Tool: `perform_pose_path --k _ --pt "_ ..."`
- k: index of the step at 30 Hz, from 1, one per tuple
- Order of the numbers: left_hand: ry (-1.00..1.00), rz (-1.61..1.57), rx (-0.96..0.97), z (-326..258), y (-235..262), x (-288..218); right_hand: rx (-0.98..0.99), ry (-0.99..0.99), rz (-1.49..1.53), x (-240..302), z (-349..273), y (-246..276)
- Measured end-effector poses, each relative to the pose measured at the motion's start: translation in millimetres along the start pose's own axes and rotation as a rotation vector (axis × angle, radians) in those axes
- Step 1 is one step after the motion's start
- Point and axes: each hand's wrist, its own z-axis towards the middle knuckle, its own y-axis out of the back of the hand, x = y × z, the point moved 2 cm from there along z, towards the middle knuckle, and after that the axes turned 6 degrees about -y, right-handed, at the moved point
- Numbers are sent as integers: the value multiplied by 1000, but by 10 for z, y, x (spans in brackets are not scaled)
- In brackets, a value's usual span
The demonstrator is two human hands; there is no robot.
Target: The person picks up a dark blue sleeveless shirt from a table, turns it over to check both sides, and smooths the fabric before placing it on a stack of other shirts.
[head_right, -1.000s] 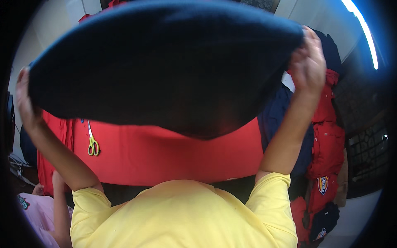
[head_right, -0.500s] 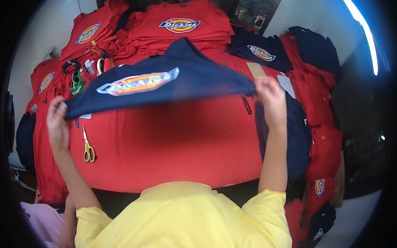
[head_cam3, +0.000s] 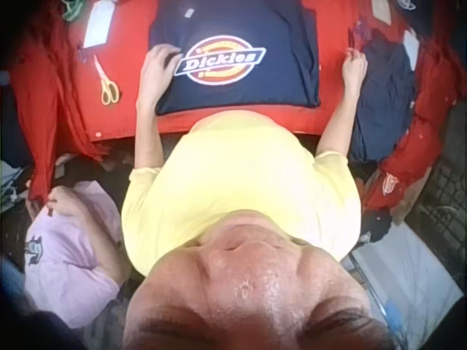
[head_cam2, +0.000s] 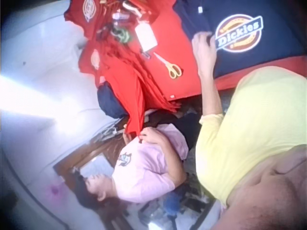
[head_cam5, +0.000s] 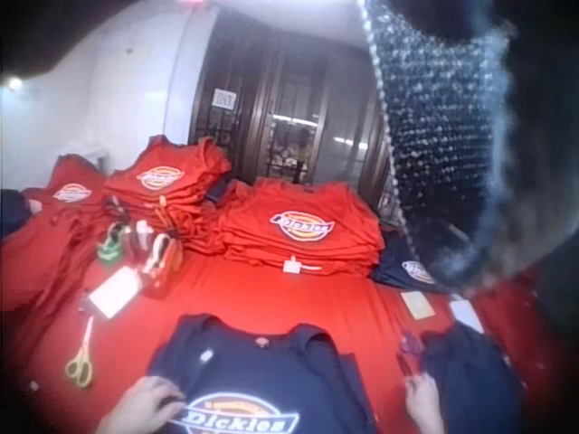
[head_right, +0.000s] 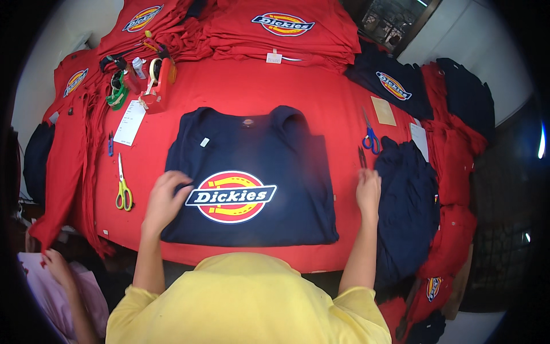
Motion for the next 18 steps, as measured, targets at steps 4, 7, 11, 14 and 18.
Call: perform_pose_path --k 4,7,11,14,18 --pt "-158 -136 170 688 -769 -200 -204 -301 -360 -88 402 -492" --pt "-175 -170 71 1170 -1283 -198 -295 -293 -296 -82 416 -698" --pt "-90 -78 -144 1895 -1801 -201 -326 -245 -200 -246 404 -758" --pt "84 -33 -16 2196 -1899 -278 -428 -178 -26 -390 450 -771" --pt "247 -796 109 2281 -1903 -302 -399 -379 849 -544 406 -671"
